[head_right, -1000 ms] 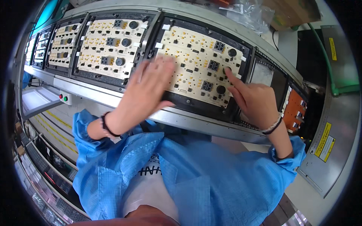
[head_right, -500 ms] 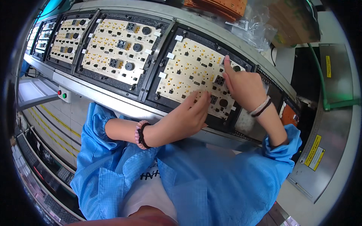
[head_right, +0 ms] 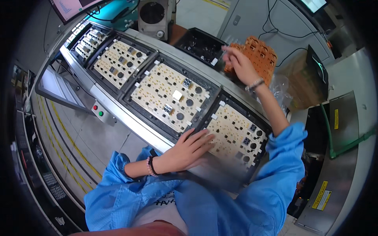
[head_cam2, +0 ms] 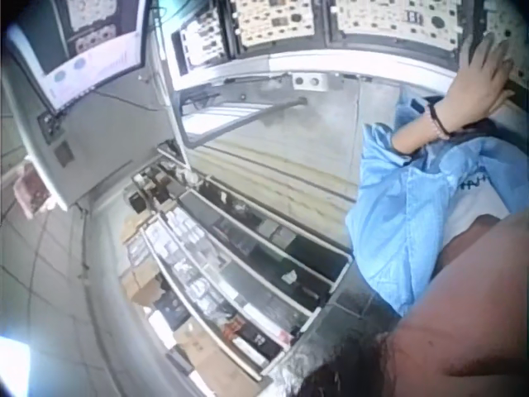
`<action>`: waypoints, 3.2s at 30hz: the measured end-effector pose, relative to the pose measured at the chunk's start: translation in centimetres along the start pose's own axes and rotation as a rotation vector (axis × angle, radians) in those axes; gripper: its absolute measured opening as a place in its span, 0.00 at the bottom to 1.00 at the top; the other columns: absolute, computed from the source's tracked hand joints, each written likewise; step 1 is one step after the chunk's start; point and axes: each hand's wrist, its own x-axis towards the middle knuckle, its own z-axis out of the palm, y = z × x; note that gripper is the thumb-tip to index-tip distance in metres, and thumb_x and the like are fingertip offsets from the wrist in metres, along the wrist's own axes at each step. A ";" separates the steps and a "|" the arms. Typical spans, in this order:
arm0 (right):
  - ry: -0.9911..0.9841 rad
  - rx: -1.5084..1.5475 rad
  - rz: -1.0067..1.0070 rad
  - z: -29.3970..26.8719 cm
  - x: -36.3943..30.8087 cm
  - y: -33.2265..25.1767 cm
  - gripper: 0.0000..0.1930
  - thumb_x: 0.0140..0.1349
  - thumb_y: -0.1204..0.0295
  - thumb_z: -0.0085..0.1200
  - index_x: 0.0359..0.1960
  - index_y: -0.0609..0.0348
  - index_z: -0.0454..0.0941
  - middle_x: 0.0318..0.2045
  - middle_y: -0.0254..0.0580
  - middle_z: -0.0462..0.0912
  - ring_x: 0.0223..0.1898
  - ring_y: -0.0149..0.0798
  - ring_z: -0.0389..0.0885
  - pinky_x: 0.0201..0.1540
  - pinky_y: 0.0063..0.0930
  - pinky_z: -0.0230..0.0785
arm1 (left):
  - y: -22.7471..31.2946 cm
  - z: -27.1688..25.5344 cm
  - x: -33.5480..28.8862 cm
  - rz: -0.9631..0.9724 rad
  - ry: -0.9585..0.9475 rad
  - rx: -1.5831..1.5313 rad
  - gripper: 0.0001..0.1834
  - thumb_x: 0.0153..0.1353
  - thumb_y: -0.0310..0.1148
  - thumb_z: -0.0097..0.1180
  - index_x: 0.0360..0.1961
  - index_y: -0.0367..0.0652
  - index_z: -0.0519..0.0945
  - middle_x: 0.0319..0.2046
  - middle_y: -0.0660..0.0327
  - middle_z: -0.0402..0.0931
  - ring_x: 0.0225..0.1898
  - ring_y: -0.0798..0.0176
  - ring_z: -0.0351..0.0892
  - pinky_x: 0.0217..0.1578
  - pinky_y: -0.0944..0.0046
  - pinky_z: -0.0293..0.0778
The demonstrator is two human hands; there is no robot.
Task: The person inserts electronic components into circuit boards on a conveyor line by hand, places template plates over the boards, and presses the components into place.
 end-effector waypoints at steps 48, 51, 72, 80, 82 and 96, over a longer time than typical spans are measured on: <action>0.073 -0.307 0.120 0.5 -20.1 -0.7 0.07 0.72 0.68 0.54 0.43 0.58 0.78 0.35 0.36 0.77 0.39 0.30 0.76 0.45 0.25 0.69 | -0.9 -1.4 0.2 -0.040 -0.180 0.155 0.36 0.63 0.35 0.59 0.72 0.39 0.65 0.72 0.55 0.65 0.71 0.47 0.62 0.65 0.48 0.59; 0.143 -0.418 0.044 1.4 -21.0 -0.3 0.07 0.72 0.69 0.51 0.42 0.59 0.78 0.38 0.42 0.76 0.44 0.41 0.75 0.51 0.33 0.67 | -0.8 -1.9 0.0 -0.027 -0.229 0.173 0.36 0.64 0.37 0.59 0.73 0.41 0.65 0.72 0.56 0.64 0.72 0.47 0.61 0.67 0.47 0.57; 0.363 -1.025 0.372 5.9 -26.2 -2.0 0.25 0.66 0.74 0.44 0.66 0.48 0.71 0.55 0.38 0.76 0.59 0.41 0.73 0.64 0.40 0.60 | 0.8 -1.5 1.0 -0.040 -0.265 0.291 0.31 0.63 0.38 0.61 0.67 0.41 0.73 0.70 0.60 0.66 0.72 0.51 0.61 0.70 0.43 0.53; 0.535 -1.208 0.552 0.6 -28.3 0.3 0.08 0.70 0.70 0.50 0.48 0.54 0.76 0.44 0.43 0.77 0.46 0.47 0.75 0.47 0.41 0.63 | -0.6 -1.6 1.8 -0.012 -0.184 0.142 0.35 0.62 0.42 0.62 0.70 0.48 0.70 0.72 0.59 0.64 0.73 0.47 0.58 0.71 0.40 0.48; 0.449 -1.167 0.663 0.6 -28.2 1.7 0.07 0.70 0.70 0.50 0.46 0.55 0.75 0.42 0.42 0.77 0.45 0.47 0.75 0.46 0.41 0.62 | -1.1 -1.1 1.6 0.006 -0.191 0.150 0.34 0.63 0.42 0.62 0.70 0.49 0.70 0.72 0.60 0.64 0.73 0.47 0.58 0.70 0.39 0.48; -0.339 -0.981 -0.419 3.7 -24.3 -5.0 0.16 0.55 0.73 0.55 0.48 0.57 0.79 0.34 0.37 0.75 0.38 0.40 0.75 0.44 0.33 0.69 | -2.3 -0.9 0.5 0.083 -0.182 0.156 0.36 0.63 0.44 0.61 0.71 0.49 0.67 0.74 0.59 0.59 0.74 0.46 0.54 0.69 0.33 0.49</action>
